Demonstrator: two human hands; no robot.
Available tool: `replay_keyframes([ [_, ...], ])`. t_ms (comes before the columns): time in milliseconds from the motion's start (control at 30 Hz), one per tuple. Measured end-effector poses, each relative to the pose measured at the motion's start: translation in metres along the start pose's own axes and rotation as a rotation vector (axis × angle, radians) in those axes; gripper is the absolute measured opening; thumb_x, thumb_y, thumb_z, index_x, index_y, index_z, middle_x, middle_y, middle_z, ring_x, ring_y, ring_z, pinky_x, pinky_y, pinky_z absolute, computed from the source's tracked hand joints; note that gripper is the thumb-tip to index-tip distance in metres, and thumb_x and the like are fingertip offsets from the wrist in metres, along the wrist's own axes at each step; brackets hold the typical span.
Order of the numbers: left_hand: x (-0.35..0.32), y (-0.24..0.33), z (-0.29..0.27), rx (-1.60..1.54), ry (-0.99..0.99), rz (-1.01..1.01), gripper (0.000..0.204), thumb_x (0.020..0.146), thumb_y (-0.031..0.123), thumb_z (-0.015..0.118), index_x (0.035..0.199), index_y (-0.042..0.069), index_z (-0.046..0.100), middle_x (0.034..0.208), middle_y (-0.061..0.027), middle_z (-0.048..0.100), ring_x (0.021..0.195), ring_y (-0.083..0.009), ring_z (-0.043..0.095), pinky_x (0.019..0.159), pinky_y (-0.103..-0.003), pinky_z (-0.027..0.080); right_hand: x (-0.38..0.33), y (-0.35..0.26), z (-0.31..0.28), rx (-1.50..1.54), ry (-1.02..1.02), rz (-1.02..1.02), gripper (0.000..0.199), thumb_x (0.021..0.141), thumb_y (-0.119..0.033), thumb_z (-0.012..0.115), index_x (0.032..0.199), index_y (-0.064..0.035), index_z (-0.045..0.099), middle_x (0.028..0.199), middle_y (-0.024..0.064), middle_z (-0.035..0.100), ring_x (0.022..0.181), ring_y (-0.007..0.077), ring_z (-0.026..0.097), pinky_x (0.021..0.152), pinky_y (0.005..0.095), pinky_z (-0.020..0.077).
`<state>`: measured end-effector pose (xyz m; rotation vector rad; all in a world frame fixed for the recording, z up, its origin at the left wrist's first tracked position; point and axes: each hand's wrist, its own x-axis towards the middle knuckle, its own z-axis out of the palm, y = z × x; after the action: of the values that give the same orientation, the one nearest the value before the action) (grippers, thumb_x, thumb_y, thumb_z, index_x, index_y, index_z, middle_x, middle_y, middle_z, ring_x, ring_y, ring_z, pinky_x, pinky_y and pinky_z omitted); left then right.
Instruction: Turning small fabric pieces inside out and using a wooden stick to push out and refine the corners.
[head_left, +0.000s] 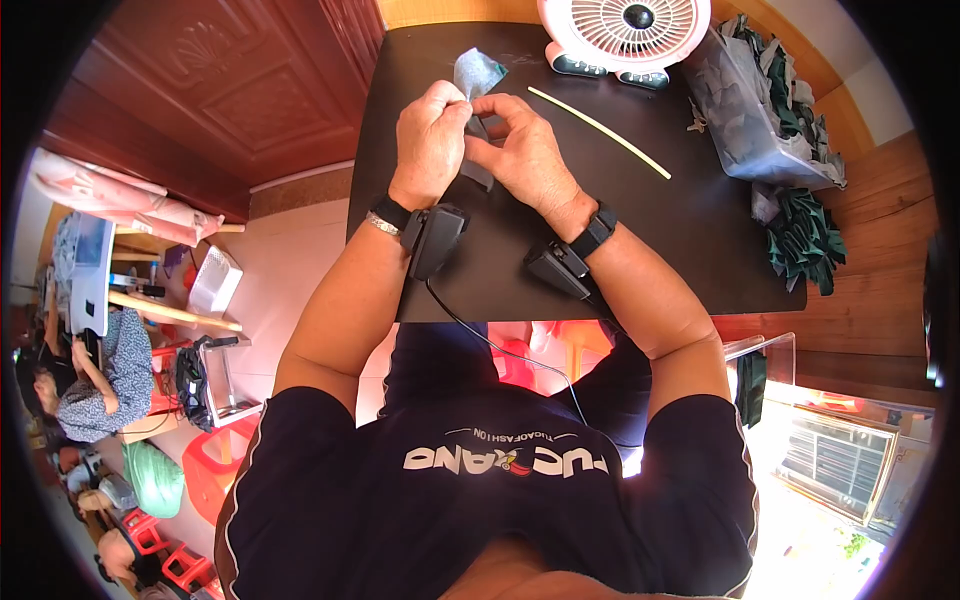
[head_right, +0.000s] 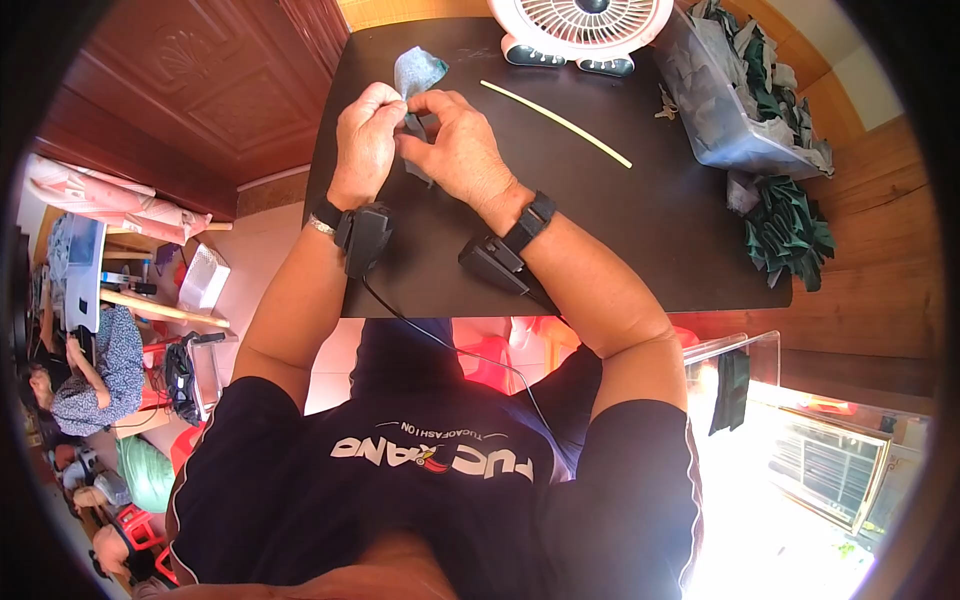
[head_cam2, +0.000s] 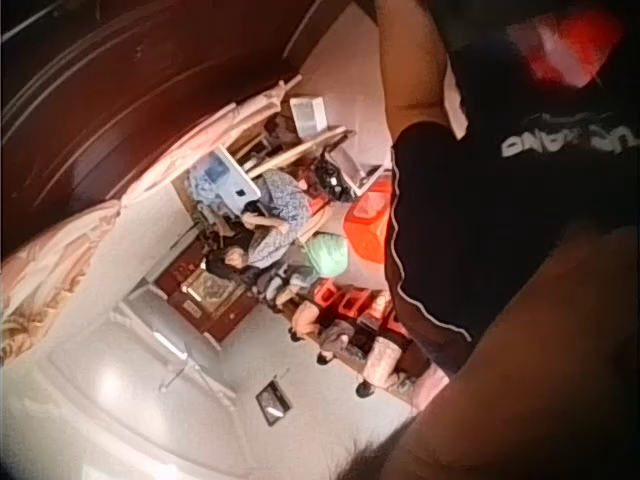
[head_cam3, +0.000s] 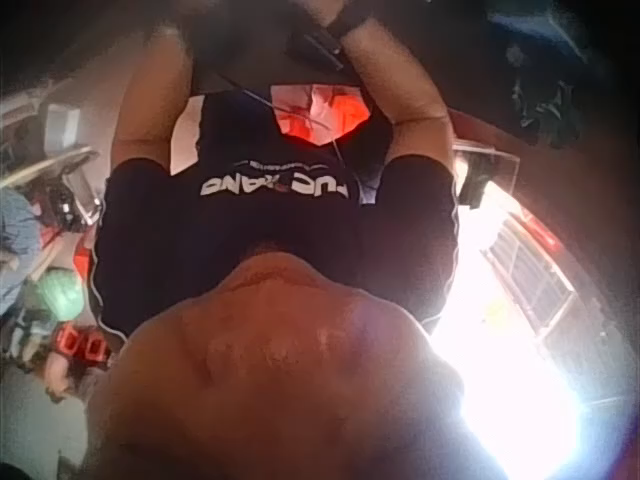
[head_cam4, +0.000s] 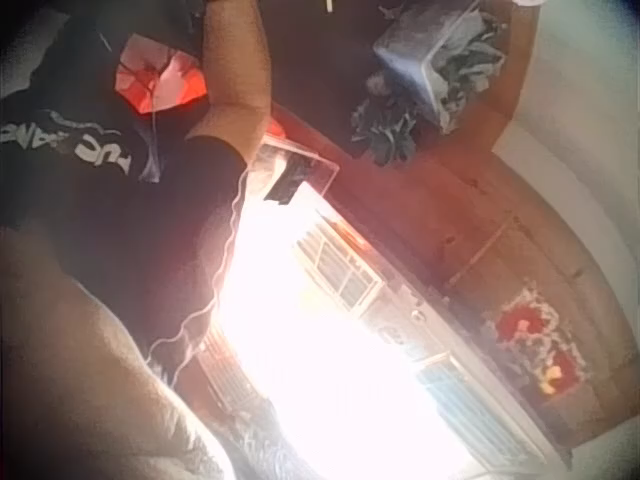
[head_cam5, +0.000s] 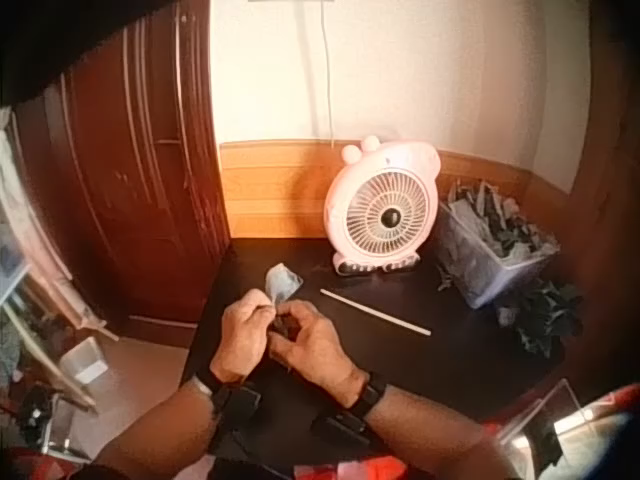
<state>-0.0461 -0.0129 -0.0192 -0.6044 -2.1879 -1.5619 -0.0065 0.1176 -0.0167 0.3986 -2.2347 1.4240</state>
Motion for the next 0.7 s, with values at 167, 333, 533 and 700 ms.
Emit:
replay_keyframes([
  [167,0.0,-0.009,0.008,-0.282,-0.086,-0.128,0.014,0.081,0.014,0.056,0.085,0.0,0.057,0.064,-0.0036,0.055,0.061,-0.0113,0.047,0.059,-0.026,0.041,0.007,0.02,-0.005,0.221,-0.069,0.251,0.019,0.076,-0.009,0.071,0.088,-0.0041,0.058,0.078,0.0057,0.062,0.069,0.0095,0.057,0.064,0.0253,0.0483],
  [333,0.006,-0.007,-0.001,-0.565,0.073,-0.392,0.021,0.086,0.023,0.056,0.093,0.003,0.059,0.089,-0.0033,0.06,0.084,-0.0126,0.054,0.077,-0.027,0.042,0.015,0.016,-0.012,0.595,-0.047,0.283,0.013,0.08,0.0,0.066,0.085,-0.0041,0.054,0.081,0.0008,0.061,0.073,0.0065,0.056,0.064,0.0233,0.0475],
  [533,0.005,-0.003,0.002,-1.031,-0.186,-0.64,0.026,0.087,0.024,0.057,0.104,0.005,0.058,0.096,-0.0035,0.06,0.092,-0.0152,0.056,0.08,-0.03,0.043,0.009,0.007,-0.013,0.596,-0.216,0.247,0.01,0.082,-0.002,0.065,0.089,-0.0031,0.059,0.081,0.0008,0.063,0.074,0.0062,0.057,0.065,0.0226,0.0474],
  [700,0.005,0.005,-0.006,-0.78,-0.061,-0.459,0.018,0.085,0.018,0.06,0.089,0.002,0.066,0.081,-0.0024,0.063,0.078,-0.0112,0.057,0.075,-0.025,0.042,0.009,0.003,-0.018,0.486,-0.259,0.232,0.011,0.084,-0.004,0.063,0.095,-0.0027,0.063,0.081,0.0008,0.064,0.074,0.0047,0.055,0.065,0.0224,0.0468],
])
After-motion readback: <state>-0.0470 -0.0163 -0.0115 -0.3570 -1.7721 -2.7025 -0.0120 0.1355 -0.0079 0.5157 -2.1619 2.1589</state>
